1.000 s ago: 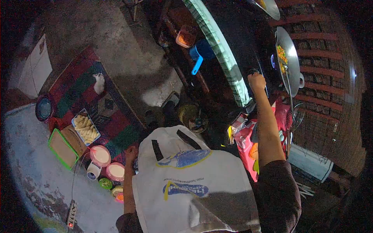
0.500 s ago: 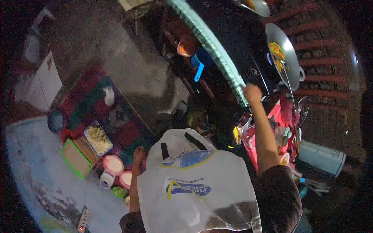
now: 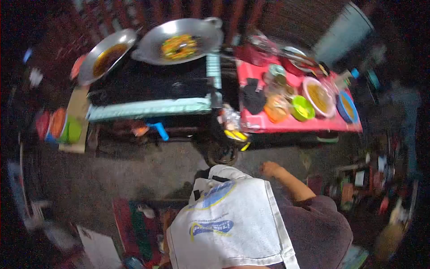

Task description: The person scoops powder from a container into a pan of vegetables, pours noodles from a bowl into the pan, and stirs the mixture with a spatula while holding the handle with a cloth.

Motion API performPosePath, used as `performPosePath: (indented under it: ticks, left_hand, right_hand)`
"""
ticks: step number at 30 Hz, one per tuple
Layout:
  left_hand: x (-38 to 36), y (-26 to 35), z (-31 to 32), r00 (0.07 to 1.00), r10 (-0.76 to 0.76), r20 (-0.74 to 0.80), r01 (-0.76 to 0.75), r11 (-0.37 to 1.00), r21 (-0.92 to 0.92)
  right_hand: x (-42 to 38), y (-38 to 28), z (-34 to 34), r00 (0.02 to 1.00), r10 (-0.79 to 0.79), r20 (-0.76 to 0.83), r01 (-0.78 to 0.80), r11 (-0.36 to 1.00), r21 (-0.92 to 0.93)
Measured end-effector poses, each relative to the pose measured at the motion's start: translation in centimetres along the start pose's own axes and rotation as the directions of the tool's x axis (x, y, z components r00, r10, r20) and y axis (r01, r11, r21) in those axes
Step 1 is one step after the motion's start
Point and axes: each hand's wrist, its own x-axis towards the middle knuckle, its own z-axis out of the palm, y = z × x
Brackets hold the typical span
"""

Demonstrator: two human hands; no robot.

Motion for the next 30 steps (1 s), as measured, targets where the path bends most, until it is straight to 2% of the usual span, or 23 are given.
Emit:
performPosePath:
  ticks: [4,6,7,8,9,11,12,13,15,16,17,18,19,20,21,22,23,24,25,27,28,29,30]
  left_hand:
    - [5.1,6.2,-0.2,0.973,0.158,0.167,-0.176,0.979,0.099]
    - [6.1,10.1,1.7,0.943,0.218,0.253,-0.250,0.963,0.100]
    - [6.5,12.5,2.9,0.927,0.228,0.299,-0.266,0.960,0.091]
    - [6.3,15.6,4.6,0.918,0.213,0.334,-0.252,0.965,0.076]
    - [4.4,21.7,7.1,0.920,0.111,0.375,-0.147,0.987,0.070]
    - [0.4,34.2,12.0,0.891,-0.099,0.442,0.067,0.994,0.087]
    - [3.5,32.5,15.1,0.852,-0.124,0.509,0.198,0.976,-0.094]
    - [3.0,36.1,18.0,0.851,-0.111,0.513,0.186,0.978,-0.096]
    - [0.6,42.9,23.9,0.787,0.020,0.617,0.043,0.995,-0.087]
    - [-0.5,46.1,26.9,0.750,0.056,0.659,0.005,0.996,-0.091]
    - [-1.3,48.7,29.8,0.709,0.090,0.700,-0.030,0.995,-0.098]
    - [-1.7,50.5,32.4,0.710,0.080,0.700,-0.024,0.996,-0.089]
    - [-1.9,52.1,34.6,0.655,0.114,0.747,-0.137,0.990,-0.031]
    - [-2.2,53.7,36.6,0.595,0.143,0.791,-0.252,0.968,0.015]
    - [-2.9,55.7,38.3,0.603,0.145,0.784,-0.251,0.968,0.015]
    - [-4.2,58.0,39.4,0.582,0.184,0.792,-0.314,0.949,0.011]
    - [-5.1,59.7,40.1,0.561,0.217,0.799,-0.374,0.927,0.011]
    - [-5.2,60.8,41.0,0.557,0.209,0.804,-0.361,0.933,0.008]
    - [-5.0,61.6,41.5,0.568,0.199,0.798,-0.353,0.935,0.018]
    - [-4.5,63.3,42.5,0.583,0.164,0.796,-0.328,0.944,0.046]
    - [-4.3,64.1,43.0,0.570,0.227,0.789,-0.313,0.949,-0.047]
    - [-3.9,65.1,43.7,0.576,0.226,0.786,-0.311,0.949,-0.045]
    - [-3.5,66.2,44.4,0.602,0.190,0.775,-0.217,0.974,-0.071]
  right_hand:
    - [0.1,4.3,0.9,0.986,0.153,-0.062,-0.147,0.985,0.085]
    - [0.8,7.6,1.8,0.979,0.087,-0.184,-0.059,0.987,0.150]
    - [-0.2,8.8,1.1,0.977,0.101,-0.188,-0.069,0.982,0.173]
    - [-2.5,9.4,-0.9,0.953,0.095,-0.288,-0.031,0.976,0.218]
    - [-4.4,10.8,-2.6,0.919,0.090,-0.385,0.011,0.967,0.253]
    - [-6.2,15.6,-5.3,0.784,0.293,-0.547,-0.002,0.883,0.469]
    - [-6.8,18.5,-6.6,0.675,0.376,-0.635,0.067,0.825,0.561]
    - [-7.1,22.2,-7.9,0.546,0.462,-0.698,0.156,0.763,0.627]
    - [-6.6,30.9,-10.1,0.182,0.480,-0.858,0.232,0.827,0.512]
    - [-6.9,34.8,-12.3,0.160,0.595,-0.787,0.278,0.738,0.615]
    - [-7.3,38.5,-14.1,0.063,0.621,-0.781,0.309,0.732,0.607]
    - [-6.8,42.5,-15.7,0.028,0.703,-0.711,0.381,0.650,0.658]
    - [-6.0,46.3,-17.1,0.004,0.776,-0.631,0.454,0.561,0.693]
    - [-4.6,50.1,-18.0,0.004,0.776,-0.630,0.507,0.542,0.671]
    - [-2.7,53.4,-19.1,0.002,0.774,-0.633,0.561,0.524,0.641]
    - [-1.1,55.7,-20.3,0.010,0.770,-0.638,0.569,0.520,0.637]
    - [0.6,57.4,-21.0,0.000,0.727,-0.687,0.461,0.609,0.645]
    - [2.0,58.7,-21.6,-0.002,0.680,-0.733,0.346,0.688,0.638]
    - [3.0,59.1,-22.3,0.012,0.681,-0.732,0.353,0.682,0.641]
    - [4.7,59.2,-23.2,0.401,0.671,-0.624,0.293,0.551,0.781]
    - [5.0,59.1,-23.4,0.405,0.672,-0.620,0.294,0.547,0.784]
    - [5.2,58.8,-23.5,0.594,0.624,-0.507,0.406,0.312,0.859]
    - [5.5,58.1,-23.6,0.762,0.504,-0.406,0.444,0.048,0.895]
